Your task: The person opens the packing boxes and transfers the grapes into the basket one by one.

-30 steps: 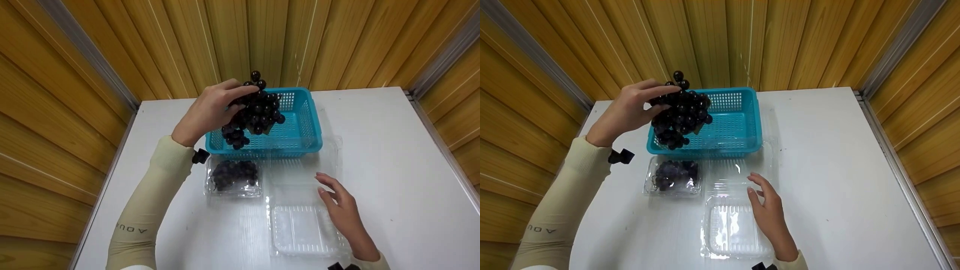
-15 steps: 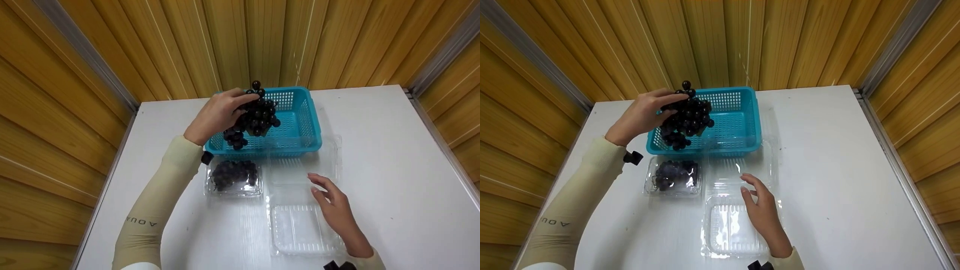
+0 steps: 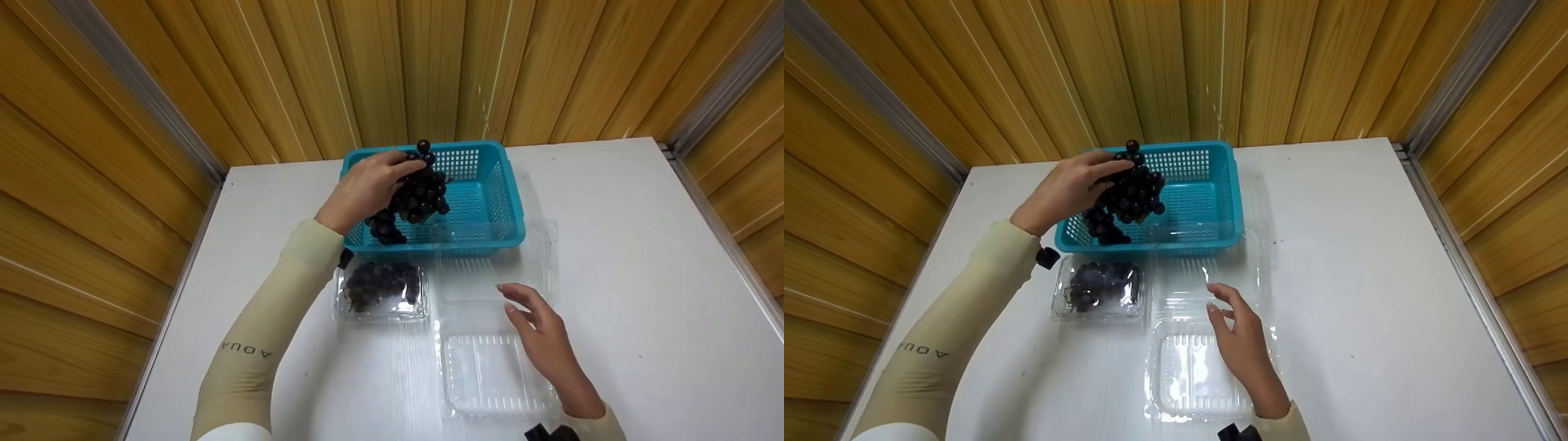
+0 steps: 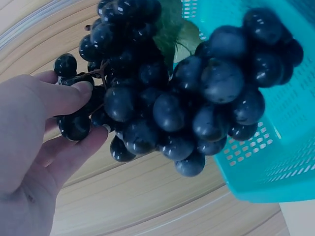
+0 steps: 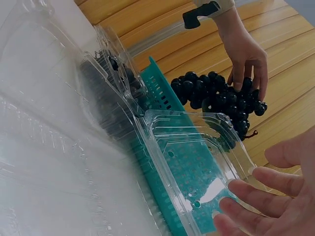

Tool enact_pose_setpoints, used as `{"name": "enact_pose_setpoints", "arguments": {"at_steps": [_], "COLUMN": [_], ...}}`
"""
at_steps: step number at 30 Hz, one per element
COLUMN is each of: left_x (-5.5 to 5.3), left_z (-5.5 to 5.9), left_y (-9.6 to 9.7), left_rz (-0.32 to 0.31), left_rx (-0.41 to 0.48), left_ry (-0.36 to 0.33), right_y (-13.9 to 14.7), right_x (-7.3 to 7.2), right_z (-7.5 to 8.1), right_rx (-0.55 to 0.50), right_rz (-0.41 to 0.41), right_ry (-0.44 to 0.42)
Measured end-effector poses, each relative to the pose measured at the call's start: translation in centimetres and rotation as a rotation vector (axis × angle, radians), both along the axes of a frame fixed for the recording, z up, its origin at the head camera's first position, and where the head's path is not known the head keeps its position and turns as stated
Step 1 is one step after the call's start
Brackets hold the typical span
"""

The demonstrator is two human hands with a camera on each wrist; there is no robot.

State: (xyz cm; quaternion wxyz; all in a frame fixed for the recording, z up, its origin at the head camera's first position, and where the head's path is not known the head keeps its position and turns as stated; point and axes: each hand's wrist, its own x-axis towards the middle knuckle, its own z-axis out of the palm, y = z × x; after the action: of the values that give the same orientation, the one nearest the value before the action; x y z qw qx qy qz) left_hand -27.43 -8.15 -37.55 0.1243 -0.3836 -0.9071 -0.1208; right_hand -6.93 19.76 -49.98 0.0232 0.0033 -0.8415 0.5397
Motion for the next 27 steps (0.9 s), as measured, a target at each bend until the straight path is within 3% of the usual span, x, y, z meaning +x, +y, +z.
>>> {"name": "enact_pose_setpoints", "arguments": {"at_steps": [10,17,27], "left_x": [-0.2,-0.4,-0.7], "left_z": [-3.5,-5.0,-7.1], "left_y": [0.3,0.6,0.8], "left_rz": [-0.026,-0.003,0.074], "left_rx": [-0.044,-0.076,-0.185], "left_ry": [-0.077,-0.101,-0.301], "right_y": [0.3,0.3,0.3], "right_x": [0.5,0.7,0.7], "right_z": [-0.1,-0.4,-0.6], "right_rx": [-0.028,-0.020,-0.019], "right_rz": [-0.015,-0.010,-0.012], "right_ry": [-0.002,0.020,0.009]}}
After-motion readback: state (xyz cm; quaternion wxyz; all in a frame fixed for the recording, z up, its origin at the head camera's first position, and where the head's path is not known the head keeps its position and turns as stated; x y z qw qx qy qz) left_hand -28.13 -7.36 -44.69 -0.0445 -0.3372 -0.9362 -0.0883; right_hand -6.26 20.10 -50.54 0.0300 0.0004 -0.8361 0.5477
